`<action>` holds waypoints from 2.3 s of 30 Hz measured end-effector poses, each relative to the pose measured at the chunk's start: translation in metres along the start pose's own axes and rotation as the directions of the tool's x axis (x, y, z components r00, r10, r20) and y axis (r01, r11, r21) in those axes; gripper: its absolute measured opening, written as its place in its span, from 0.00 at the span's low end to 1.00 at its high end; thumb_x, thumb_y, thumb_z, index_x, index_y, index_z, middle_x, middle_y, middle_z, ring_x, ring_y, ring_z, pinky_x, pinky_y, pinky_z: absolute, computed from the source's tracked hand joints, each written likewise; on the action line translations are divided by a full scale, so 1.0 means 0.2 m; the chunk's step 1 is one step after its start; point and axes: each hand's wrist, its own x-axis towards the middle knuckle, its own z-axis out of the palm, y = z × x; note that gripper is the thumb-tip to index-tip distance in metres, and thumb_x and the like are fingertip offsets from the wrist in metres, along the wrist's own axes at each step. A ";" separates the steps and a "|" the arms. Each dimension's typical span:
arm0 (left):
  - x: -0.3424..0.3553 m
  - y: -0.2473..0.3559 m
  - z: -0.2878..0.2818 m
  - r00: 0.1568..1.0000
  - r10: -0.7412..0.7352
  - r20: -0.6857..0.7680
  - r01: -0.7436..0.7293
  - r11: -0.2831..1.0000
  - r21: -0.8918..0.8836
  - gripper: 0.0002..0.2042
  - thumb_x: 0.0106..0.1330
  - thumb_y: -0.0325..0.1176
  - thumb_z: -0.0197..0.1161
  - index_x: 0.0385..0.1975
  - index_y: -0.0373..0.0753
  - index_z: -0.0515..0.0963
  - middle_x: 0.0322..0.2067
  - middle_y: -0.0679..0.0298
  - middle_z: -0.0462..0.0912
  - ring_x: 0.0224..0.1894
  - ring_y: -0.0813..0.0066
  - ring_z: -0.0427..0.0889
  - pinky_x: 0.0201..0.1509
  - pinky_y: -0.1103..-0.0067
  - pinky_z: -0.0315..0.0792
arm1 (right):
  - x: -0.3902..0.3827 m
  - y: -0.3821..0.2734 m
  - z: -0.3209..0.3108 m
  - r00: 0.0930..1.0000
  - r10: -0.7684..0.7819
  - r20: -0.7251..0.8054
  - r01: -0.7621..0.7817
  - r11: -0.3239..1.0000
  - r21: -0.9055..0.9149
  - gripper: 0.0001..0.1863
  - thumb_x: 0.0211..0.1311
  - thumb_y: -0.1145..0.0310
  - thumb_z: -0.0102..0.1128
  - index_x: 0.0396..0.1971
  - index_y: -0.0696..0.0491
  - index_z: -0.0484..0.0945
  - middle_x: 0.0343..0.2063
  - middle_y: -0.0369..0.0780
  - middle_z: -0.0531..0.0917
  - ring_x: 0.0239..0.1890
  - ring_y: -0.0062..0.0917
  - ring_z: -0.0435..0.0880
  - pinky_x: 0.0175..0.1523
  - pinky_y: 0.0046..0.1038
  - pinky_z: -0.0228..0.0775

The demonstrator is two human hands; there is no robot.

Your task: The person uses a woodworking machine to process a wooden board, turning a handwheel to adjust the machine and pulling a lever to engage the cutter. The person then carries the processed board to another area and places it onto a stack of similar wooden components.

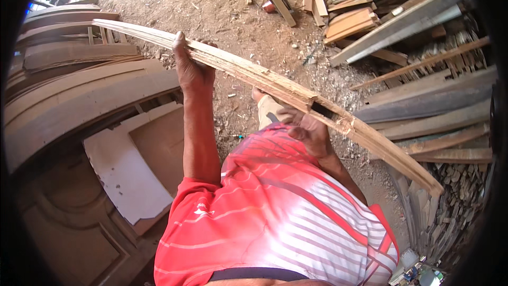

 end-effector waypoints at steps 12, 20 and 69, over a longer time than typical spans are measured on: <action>1.44 -0.09 -0.12 0.941 -0.321 -0.105 0.303 0.940 -0.160 0.20 0.64 0.48 0.66 0.38 0.39 0.66 0.28 0.62 0.70 0.31 0.69 0.77 0.39 0.74 0.80 | 1.80 -0.69 0.11 0.752 -0.390 0.531 0.657 0.382 -0.650 0.31 0.52 0.78 0.72 0.60 0.57 0.75 0.55 0.48 0.77 0.54 0.36 0.81 0.56 0.30 0.77; 2.32 -0.10 -0.21 0.817 -0.537 -0.209 0.483 0.837 -0.258 0.28 0.64 0.56 0.60 0.32 0.29 0.74 0.26 0.51 0.80 0.31 0.59 0.83 0.42 0.67 0.82 | 2.74 -0.73 0.09 0.897 -0.259 0.358 0.442 0.555 -0.705 0.37 0.46 0.72 0.80 0.59 0.62 0.74 0.53 0.48 0.80 0.55 0.34 0.81 0.58 0.32 0.74; 8.40 2.14 0.42 0.864 -0.286 -0.415 0.360 0.927 0.110 0.15 0.66 0.49 0.65 0.38 0.45 0.71 0.27 0.66 0.76 0.34 0.69 0.79 0.46 0.68 0.75 | 8.78 -1.34 1.59 0.965 0.194 -0.174 -0.245 0.904 -0.351 0.25 0.61 0.67 0.68 0.58 0.58 0.75 0.47 0.37 0.83 0.48 0.21 0.79 0.55 0.27 0.73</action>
